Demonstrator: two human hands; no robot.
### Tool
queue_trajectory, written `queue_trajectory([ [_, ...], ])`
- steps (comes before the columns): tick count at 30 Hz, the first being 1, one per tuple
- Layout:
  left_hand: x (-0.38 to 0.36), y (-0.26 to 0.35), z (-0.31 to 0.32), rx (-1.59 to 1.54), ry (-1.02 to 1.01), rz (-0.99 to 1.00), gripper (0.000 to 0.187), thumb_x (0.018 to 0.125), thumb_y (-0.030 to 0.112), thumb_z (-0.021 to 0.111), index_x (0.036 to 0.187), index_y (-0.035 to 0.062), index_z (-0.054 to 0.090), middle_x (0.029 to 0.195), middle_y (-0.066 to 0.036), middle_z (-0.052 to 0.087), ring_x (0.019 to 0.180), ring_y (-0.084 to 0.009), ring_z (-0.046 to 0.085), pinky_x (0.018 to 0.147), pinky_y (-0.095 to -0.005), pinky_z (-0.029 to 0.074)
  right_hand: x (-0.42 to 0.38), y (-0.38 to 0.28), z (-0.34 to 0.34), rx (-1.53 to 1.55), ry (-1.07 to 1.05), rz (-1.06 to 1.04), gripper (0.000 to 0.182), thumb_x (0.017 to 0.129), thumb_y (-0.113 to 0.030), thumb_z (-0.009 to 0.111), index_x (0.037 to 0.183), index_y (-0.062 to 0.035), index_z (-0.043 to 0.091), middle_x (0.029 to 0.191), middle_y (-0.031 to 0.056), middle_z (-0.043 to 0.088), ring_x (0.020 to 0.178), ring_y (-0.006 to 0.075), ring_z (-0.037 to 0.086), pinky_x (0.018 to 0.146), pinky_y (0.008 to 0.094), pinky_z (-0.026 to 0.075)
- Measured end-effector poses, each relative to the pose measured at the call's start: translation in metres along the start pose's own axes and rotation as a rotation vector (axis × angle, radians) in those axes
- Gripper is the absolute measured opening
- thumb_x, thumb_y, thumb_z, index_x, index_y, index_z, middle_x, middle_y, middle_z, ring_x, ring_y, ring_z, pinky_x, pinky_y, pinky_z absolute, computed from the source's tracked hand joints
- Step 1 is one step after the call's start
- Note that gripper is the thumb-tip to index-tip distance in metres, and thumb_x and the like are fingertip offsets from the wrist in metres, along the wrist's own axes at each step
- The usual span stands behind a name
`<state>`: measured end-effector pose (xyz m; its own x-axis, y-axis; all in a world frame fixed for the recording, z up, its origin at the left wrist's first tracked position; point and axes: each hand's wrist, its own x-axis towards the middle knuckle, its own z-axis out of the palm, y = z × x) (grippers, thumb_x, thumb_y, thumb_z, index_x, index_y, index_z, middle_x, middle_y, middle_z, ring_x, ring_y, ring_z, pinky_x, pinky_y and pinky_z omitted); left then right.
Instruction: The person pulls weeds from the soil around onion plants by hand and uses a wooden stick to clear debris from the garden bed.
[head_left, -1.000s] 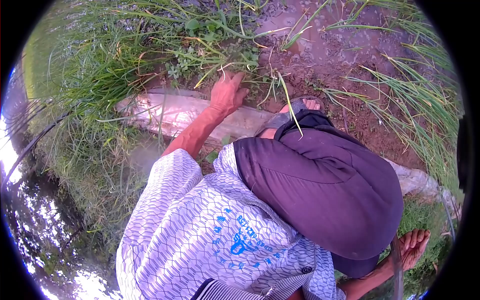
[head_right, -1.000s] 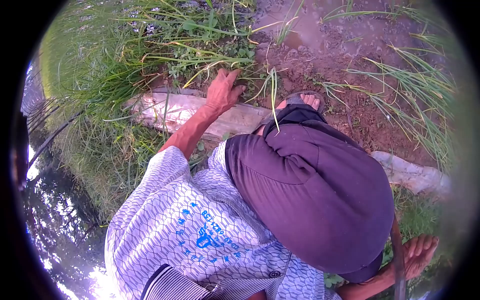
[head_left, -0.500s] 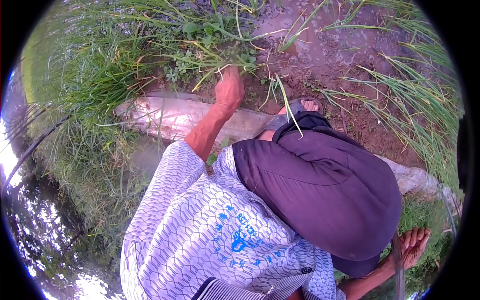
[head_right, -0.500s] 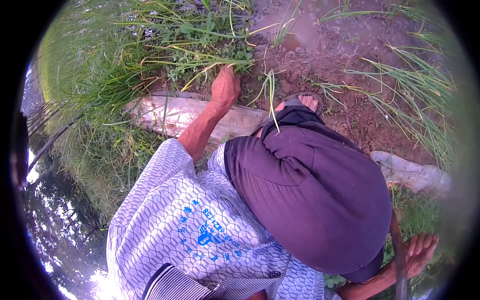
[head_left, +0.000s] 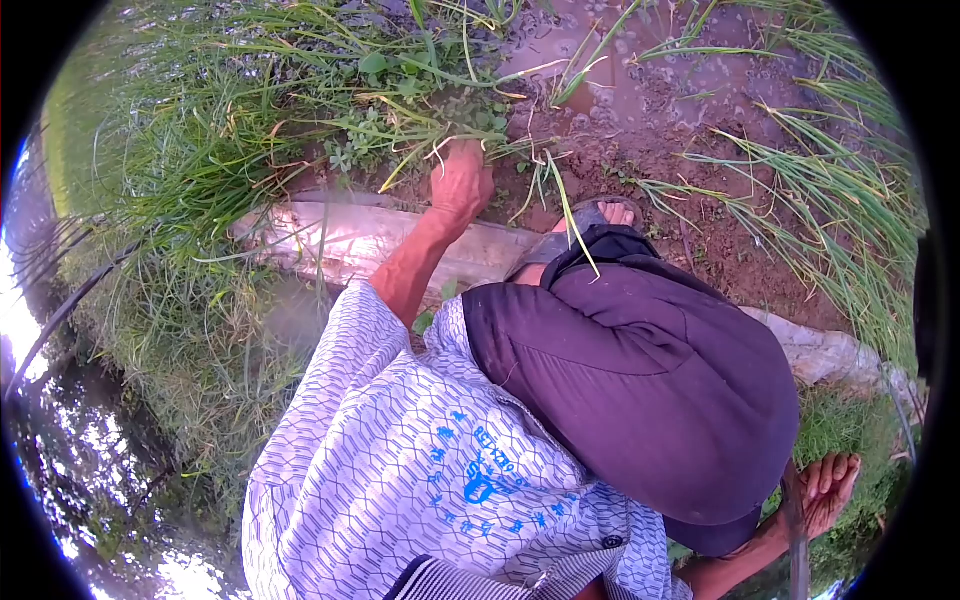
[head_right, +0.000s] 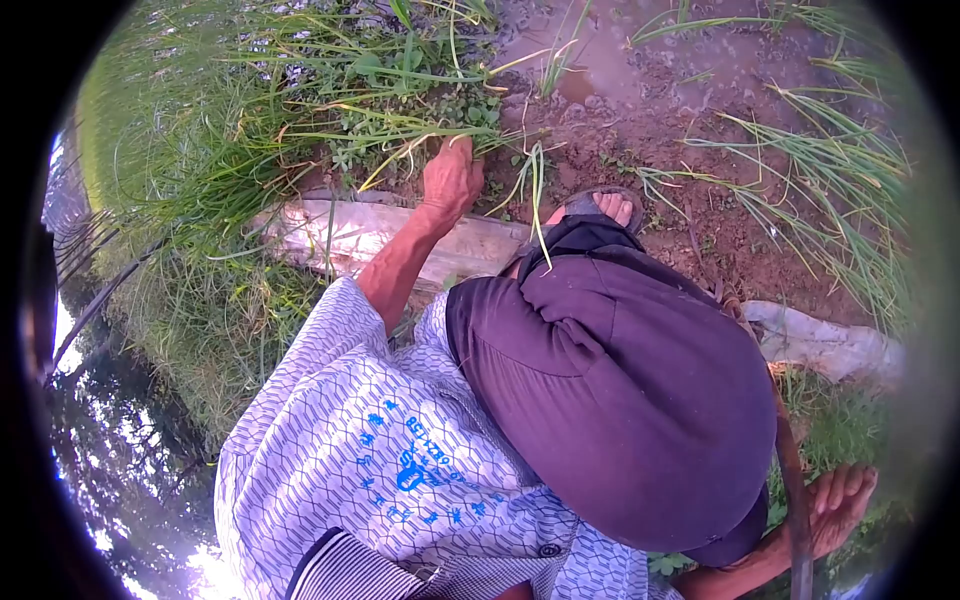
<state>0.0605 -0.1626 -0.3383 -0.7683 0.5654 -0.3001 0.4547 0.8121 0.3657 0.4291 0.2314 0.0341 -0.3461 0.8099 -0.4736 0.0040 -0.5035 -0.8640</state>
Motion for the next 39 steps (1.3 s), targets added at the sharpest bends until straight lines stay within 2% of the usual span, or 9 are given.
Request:
queue_trajectory([
  [4, 0.006, 0.005, 0.006, -0.128, 0.063, -0.140, 0.041, 0.083, 0.013, 0.061, 0.121, 0.0034, 0.050, 0.111, -0.026, 0.053, 0.092, -0.0442, 0.058, 0.075, -0.0484, 0.051, -0.001, 0.000, 0.002, 0.004, -0.002, 0.002, 0.016, 0.102, -0.012, 0.039, 0.098, 0.0023, 0.043, 0.077, 0.0045, 0.039, 0.055, 0.0089, 0.036, 0.042, 0.0212, 0.038],
  [7, 0.019, 0.016, -0.004, -0.137, 0.021, -0.077, 0.041, 0.083, 0.014, 0.062, 0.122, 0.0079, 0.050, 0.106, -0.023, 0.052, 0.090, -0.0443, 0.058, 0.075, -0.0480, 0.051, -0.002, 0.001, 0.002, -0.003, 0.003, -0.008, 0.016, 0.102, -0.013, 0.039, 0.100, 0.0026, 0.043, 0.078, 0.0045, 0.039, 0.056, 0.0091, 0.036, 0.042, 0.0213, 0.038],
  [12, 0.026, 0.010, 0.015, -0.003, 0.124, 0.076, 0.017, 0.088, 0.013, 0.051, 0.103, 0.0078, 0.057, 0.095, -0.022, 0.052, 0.078, -0.0373, 0.062, 0.064, -0.0466, 0.052, -0.001, 0.001, 0.002, -0.018, -0.014, -0.003, 0.017, 0.103, -0.013, 0.039, 0.102, 0.0029, 0.043, 0.078, 0.0044, 0.039, 0.056, 0.0091, 0.037, 0.043, 0.0212, 0.038],
  [19, 0.030, -0.008, 0.025, 0.005, 0.089, 0.072, 0.010, 0.085, 0.011, 0.051, 0.092, 0.0052, 0.056, 0.094, -0.020, 0.054, 0.072, -0.0382, 0.062, 0.061, -0.0464, 0.052, -0.001, 0.001, -0.001, -0.012, -0.039, 0.018, 0.017, 0.103, -0.013, 0.037, 0.102, 0.0026, 0.043, 0.078, 0.0044, 0.039, 0.055, 0.0087, 0.036, 0.042, 0.0206, 0.038],
  [22, 0.015, 0.004, 0.008, 0.047, -0.040, 0.079, 0.015, 0.082, 0.009, 0.054, 0.095, 0.0031, 0.056, 0.102, -0.020, 0.054, 0.074, -0.0381, 0.062, 0.063, -0.0455, 0.053, -0.002, 0.003, 0.004, -0.027, 0.025, -0.015, 0.017, 0.103, -0.013, 0.037, 0.101, 0.0028, 0.044, 0.077, 0.0043, 0.039, 0.054, 0.0086, 0.035, 0.040, 0.0202, 0.037],
  [26, 0.024, 0.007, -0.010, -0.012, 0.068, 0.171, 0.034, 0.076, 0.007, 0.059, 0.108, -0.0011, 0.051, 0.126, -0.026, 0.042, 0.084, -0.0419, 0.061, 0.070, -0.0457, 0.054, -0.001, 0.001, -0.002, -0.016, 0.056, 0.007, 0.018, 0.103, -0.013, 0.038, 0.101, 0.0031, 0.044, 0.077, 0.0044, 0.039, 0.053, 0.0085, 0.035, 0.039, 0.0202, 0.037],
  [30, 0.052, 0.011, -0.013, 0.071, 0.028, 0.010, 0.032, 0.079, 0.009, 0.059, 0.108, -0.0018, 0.050, 0.130, -0.025, 0.040, 0.085, -0.0427, 0.062, 0.068, -0.0485, 0.056, 0.001, 0.000, -0.007, -0.002, -0.026, 0.041, 0.019, 0.103, -0.014, 0.039, 0.104, 0.0032, 0.047, 0.079, 0.0061, 0.043, 0.054, 0.0096, 0.037, 0.042, 0.0216, 0.038],
  [34, 0.060, 0.011, -0.005, 0.142, 0.157, -0.019, 0.024, 0.080, 0.007, 0.060, 0.099, -0.0037, 0.049, 0.117, -0.024, 0.045, 0.073, -0.0386, 0.065, 0.054, -0.0431, 0.056, -0.002, 0.001, -0.006, 0.003, -0.016, 0.037, 0.020, 0.102, -0.014, 0.040, 0.106, 0.0036, 0.048, 0.081, 0.0069, 0.046, 0.055, 0.0100, 0.038, 0.043, 0.0221, 0.038],
  [39, 0.074, -0.011, 0.002, 0.308, -0.122, -0.055, 0.024, 0.083, 0.011, 0.057, 0.101, -0.0032, 0.052, 0.095, -0.026, 0.055, 0.077, -0.0387, 0.065, 0.064, -0.0468, 0.055, -0.001, 0.002, -0.008, 0.020, -0.062, 0.046, 0.020, 0.102, -0.014, 0.040, 0.106, 0.0041, 0.047, 0.082, 0.0074, 0.046, 0.056, 0.0100, 0.038, 0.043, 0.0222, 0.038],
])
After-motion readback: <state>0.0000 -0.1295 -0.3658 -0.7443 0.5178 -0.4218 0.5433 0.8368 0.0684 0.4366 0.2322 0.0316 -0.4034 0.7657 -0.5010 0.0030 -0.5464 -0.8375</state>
